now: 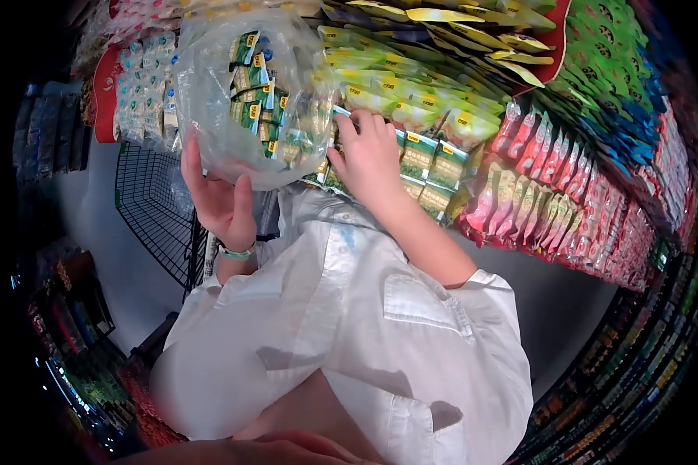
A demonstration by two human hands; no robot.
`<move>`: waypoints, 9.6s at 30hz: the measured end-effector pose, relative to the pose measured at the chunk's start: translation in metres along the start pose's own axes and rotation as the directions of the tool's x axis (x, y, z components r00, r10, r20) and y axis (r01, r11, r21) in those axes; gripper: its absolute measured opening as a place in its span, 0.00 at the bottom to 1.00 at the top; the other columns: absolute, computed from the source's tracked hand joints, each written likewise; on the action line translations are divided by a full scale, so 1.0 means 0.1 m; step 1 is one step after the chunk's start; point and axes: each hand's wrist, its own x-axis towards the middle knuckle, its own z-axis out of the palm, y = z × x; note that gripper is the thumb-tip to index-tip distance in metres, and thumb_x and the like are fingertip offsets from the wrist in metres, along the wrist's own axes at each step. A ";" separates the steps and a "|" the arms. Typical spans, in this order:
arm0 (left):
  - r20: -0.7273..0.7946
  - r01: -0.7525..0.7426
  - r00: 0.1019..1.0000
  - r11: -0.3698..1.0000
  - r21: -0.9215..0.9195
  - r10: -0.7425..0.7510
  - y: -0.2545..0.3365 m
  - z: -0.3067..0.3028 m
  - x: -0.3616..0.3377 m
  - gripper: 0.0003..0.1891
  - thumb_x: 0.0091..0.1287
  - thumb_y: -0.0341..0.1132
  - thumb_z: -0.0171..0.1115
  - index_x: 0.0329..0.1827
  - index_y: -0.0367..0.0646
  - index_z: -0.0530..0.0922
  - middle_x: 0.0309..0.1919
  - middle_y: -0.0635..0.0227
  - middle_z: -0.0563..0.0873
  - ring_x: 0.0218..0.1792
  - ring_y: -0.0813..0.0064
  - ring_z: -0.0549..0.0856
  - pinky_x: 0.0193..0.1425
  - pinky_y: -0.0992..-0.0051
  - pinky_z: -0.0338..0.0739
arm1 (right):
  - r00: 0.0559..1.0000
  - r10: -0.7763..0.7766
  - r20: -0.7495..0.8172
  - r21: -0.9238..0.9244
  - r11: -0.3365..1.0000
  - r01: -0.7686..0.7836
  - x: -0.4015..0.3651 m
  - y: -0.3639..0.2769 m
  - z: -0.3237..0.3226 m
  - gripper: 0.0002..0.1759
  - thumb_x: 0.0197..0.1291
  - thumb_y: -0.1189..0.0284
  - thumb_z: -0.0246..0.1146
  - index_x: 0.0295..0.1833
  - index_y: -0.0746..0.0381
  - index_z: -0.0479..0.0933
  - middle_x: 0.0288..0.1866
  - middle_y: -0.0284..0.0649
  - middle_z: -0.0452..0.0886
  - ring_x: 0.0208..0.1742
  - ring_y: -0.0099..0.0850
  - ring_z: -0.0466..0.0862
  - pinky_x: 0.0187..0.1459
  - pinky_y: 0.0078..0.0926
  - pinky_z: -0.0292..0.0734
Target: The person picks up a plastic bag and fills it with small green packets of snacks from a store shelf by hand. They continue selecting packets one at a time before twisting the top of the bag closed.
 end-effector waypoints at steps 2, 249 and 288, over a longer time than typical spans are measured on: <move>0.101 0.019 0.994 0.990 0.141 -0.033 0.05 0.04 -0.02 0.38 0.62 0.18 0.61 0.78 0.34 0.59 0.78 0.45 0.56 0.73 0.56 0.67 0.57 0.71 0.79 | 1.000 -0.002 -0.005 -0.043 0.999 0.002 -0.01 -0.01 0.02 0.28 0.48 0.70 0.75 0.56 0.62 0.77 0.55 0.46 0.77 0.53 0.44 0.76 0.54 0.41 0.69; 0.591 0.013 0.798 0.977 -0.215 0.119 -0.26 -0.52 0.00 0.40 0.57 0.28 0.68 0.76 0.35 0.63 0.75 0.44 0.65 0.49 0.59 0.87 0.55 0.65 0.80 | 0.831 0.518 -0.203 0.797 0.580 -0.166 -0.03 0.08 -0.38 0.19 0.64 0.80 0.68 0.56 0.62 0.69 0.37 0.31 0.75 0.33 0.18 0.75 0.32 0.15 0.71; 0.651 -0.196 0.688 0.946 -0.258 0.320 -0.03 -0.26 0.15 0.41 0.55 0.23 0.67 0.75 0.32 0.63 0.73 0.42 0.65 0.50 0.52 0.88 0.54 0.60 0.81 | 0.975 0.042 0.219 0.590 0.790 -0.166 0.27 -0.19 0.07 0.20 0.60 0.73 0.68 0.58 0.65 0.77 0.38 0.38 0.86 0.33 0.26 0.83 0.36 0.22 0.79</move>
